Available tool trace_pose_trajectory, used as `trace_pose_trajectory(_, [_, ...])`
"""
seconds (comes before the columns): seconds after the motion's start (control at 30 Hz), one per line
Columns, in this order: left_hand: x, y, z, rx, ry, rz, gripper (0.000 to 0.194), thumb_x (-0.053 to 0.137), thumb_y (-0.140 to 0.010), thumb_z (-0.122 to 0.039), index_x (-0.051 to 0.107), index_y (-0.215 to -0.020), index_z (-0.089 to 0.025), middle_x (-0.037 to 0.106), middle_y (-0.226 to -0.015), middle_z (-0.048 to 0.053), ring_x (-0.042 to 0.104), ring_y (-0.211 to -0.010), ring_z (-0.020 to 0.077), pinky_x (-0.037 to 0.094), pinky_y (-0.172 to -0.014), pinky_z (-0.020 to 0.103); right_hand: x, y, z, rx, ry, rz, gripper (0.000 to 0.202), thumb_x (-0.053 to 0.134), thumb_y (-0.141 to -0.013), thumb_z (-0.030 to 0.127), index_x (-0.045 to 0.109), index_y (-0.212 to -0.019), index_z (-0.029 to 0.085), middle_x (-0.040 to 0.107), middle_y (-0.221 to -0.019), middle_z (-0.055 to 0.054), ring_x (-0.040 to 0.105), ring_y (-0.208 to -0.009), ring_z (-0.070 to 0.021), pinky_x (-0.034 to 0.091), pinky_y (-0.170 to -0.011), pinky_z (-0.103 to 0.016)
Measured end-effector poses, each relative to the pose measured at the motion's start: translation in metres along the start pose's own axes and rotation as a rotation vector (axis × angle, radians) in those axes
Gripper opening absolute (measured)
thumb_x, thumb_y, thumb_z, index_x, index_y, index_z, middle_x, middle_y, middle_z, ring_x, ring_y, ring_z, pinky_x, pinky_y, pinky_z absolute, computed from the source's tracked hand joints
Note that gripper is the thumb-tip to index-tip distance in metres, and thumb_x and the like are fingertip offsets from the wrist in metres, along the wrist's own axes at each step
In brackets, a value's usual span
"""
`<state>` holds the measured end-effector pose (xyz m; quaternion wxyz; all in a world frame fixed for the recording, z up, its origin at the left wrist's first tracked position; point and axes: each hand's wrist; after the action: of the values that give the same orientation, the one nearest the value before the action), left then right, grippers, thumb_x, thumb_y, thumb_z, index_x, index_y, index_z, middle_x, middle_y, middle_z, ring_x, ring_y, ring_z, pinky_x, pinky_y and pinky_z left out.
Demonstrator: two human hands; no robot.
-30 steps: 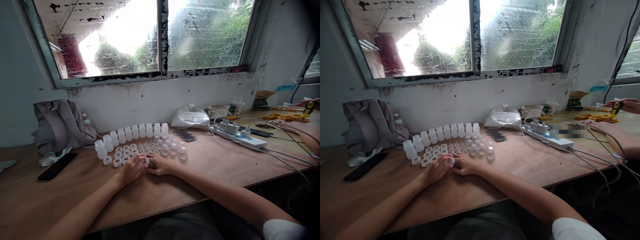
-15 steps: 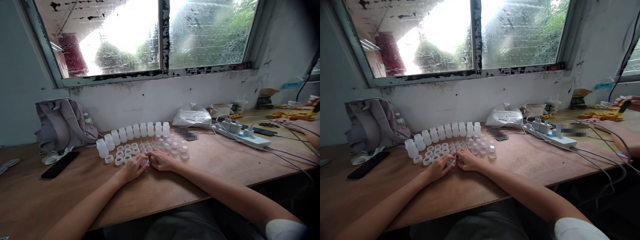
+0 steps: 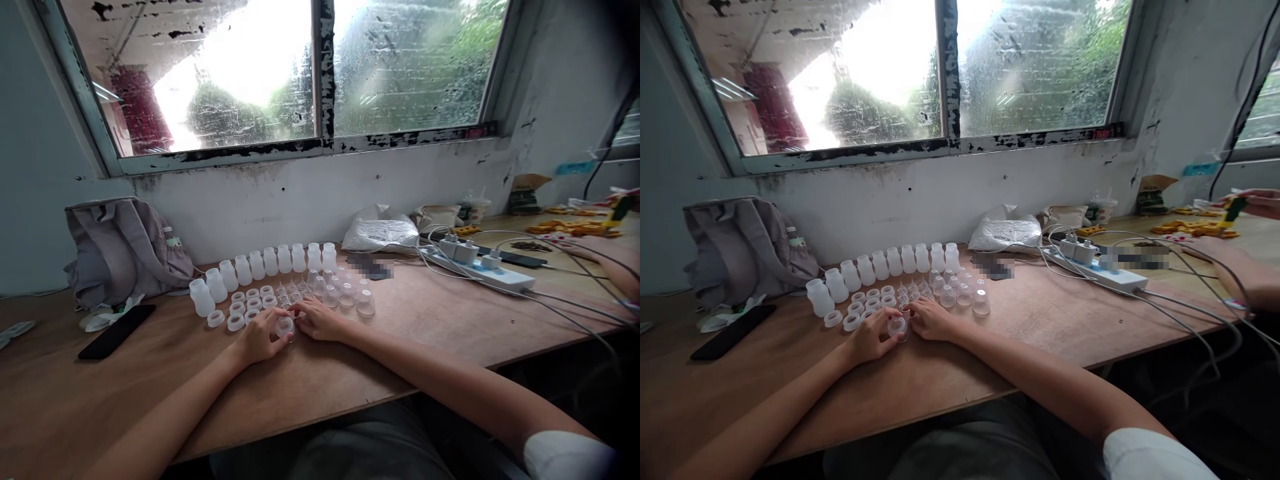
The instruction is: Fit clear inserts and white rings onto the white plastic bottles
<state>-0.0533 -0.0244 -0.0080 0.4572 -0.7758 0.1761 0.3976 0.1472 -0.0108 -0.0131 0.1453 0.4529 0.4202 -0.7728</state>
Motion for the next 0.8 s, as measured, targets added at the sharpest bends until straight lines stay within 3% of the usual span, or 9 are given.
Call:
trace_pose_trajectory(0.3, [-0.0032,-0.0031,-0.0020,-0.016,0.065,0.174,0.038,0.056,-0.073,-0.033,0.046,-0.107,-0.020,0.055,-0.104,0.006,0.053,-0.094,0.0197,0.042,-0.084,0.033,-0.0019,-0.0006,0.0017,-0.012,-0.022,0.023,0.025,0.047,-0.074,0.013,0.052,-0.099,0.017,0.059,-0.085,-0.006,0.050,-0.085,-0.0186,0.040,-0.077,-0.032])
trace_pose_trajectory(0.4, [-0.0033,-0.0034,-0.0020,-0.016,0.045,0.103,0.039,0.057,-0.072,-0.035,0.047,-0.106,-0.020,0.051,-0.110,0.008,0.048,-0.102,0.0219,0.039,-0.088,0.036,-0.0015,-0.0006,0.0022,-0.014,-0.022,0.020,0.025,0.047,-0.074,0.013,0.052,-0.098,0.016,0.058,-0.085,-0.006,0.050,-0.084,-0.0183,0.040,-0.076,-0.031])
trace_pose_trajectory(0.5, [-0.0015,-0.0041,-0.0015,-0.069,0.046,-0.002,0.024,0.051,-0.077,-0.032,0.052,-0.097,-0.019,0.052,-0.104,0.007,0.047,-0.101,0.0206,0.037,-0.089,0.035,0.0002,0.0001,0.0006,-0.022,-0.022,0.017,0.027,0.046,-0.072,0.010,0.051,-0.099,0.016,0.058,-0.085,-0.006,0.050,-0.084,-0.0181,0.040,-0.077,-0.031])
trace_pose_trajectory(0.63, [0.0015,-0.0057,0.0015,-0.225,0.148,-0.012,0.017,0.045,-0.081,-0.033,0.055,-0.079,-0.018,0.056,-0.080,0.002,0.053,-0.078,0.0161,0.042,-0.072,0.028,0.0003,0.0019,-0.0005,-0.011,-0.051,0.013,0.030,0.044,-0.068,0.005,0.049,-0.094,0.017,0.056,-0.086,-0.006,0.050,-0.083,-0.0173,0.041,-0.075,-0.030])
trace_pose_trajectory(0.8, [0.0027,-0.0064,0.0026,-0.429,0.412,-0.089,0.022,0.037,-0.084,-0.038,0.048,-0.081,-0.019,0.051,-0.064,-0.003,0.048,-0.057,0.0108,0.039,-0.053,0.022,-0.0029,0.0032,0.0089,-0.049,-0.140,-0.014,0.033,0.048,-0.071,0.011,0.041,-0.103,0.018,0.053,-0.091,-0.005,0.051,-0.077,-0.0151,0.041,-0.069,-0.026])
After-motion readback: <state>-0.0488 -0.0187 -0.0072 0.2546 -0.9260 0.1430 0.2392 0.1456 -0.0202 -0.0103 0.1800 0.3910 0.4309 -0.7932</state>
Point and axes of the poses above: each hand's wrist, its own y-axis away from the middle knuckle, its own x-axis out of the palm, z = x × y
